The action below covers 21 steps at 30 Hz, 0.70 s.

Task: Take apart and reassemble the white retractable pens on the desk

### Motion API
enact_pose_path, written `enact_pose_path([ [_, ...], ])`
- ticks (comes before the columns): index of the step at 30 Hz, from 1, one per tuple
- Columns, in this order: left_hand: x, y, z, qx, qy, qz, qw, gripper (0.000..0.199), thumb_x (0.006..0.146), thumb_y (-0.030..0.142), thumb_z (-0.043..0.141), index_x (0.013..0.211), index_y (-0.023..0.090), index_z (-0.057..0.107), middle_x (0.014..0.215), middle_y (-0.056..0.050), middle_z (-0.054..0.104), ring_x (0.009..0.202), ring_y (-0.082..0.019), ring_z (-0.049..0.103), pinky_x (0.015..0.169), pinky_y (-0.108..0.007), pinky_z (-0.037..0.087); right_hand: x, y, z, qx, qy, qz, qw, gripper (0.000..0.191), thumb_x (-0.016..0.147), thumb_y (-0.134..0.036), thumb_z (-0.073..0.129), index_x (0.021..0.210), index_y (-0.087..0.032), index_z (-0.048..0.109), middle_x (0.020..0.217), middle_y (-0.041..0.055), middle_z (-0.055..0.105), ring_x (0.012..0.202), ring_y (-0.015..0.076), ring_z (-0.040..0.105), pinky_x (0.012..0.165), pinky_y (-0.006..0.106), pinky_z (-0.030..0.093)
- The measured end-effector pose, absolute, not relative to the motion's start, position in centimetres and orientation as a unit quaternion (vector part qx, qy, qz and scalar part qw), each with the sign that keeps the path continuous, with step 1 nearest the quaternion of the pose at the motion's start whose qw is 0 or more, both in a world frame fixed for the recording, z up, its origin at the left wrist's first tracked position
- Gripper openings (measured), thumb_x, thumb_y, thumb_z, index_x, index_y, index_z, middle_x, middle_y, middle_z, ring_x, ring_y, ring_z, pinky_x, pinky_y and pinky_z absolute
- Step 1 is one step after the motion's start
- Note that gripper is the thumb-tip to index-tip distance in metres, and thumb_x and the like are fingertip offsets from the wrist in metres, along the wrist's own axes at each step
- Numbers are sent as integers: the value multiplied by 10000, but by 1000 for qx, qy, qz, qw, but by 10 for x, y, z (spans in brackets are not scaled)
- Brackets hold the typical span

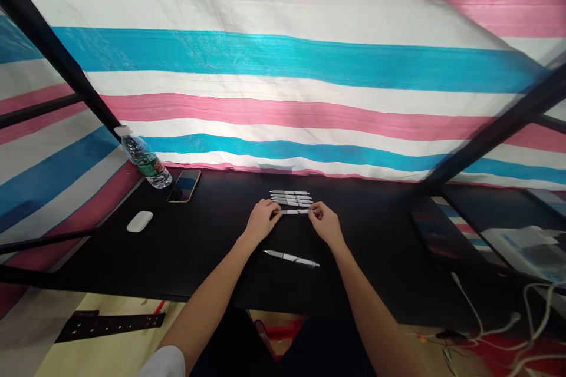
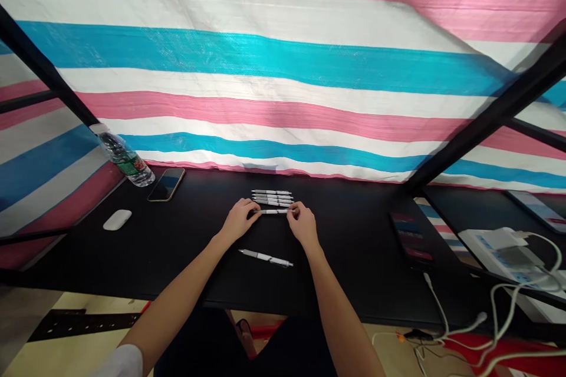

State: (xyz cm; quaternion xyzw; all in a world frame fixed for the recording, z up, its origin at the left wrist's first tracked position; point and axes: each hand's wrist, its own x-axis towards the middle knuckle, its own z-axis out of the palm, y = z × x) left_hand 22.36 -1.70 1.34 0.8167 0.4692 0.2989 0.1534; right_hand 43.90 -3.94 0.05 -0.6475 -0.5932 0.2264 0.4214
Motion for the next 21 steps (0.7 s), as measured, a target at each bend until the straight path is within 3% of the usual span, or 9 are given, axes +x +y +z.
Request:
enact_pose_path([
  [9, 219, -11, 3, 805, 485, 315, 132, 105, 845, 171, 554, 861, 201, 653, 858, -57, 598, 873, -221, 530, 783, -352, 460, 444, -37, -11, -660, -618, 126, 408, 120, 740, -337, 588, 789, -228, 595, 784, 54, 532, 748, 224, 461, 697, 361, 390],
  [21, 213, -9, 4, 790, 505, 320, 132, 112, 838, 179, 564, 914, 197, 644, 882, -55, 604, 878, -219, 539, 781, -351, 463, 444, -37, -12, -646, -633, 131, 406, 77, 727, -232, 572, 804, -231, 582, 751, 40, 527, 724, 220, 448, 697, 359, 378],
])
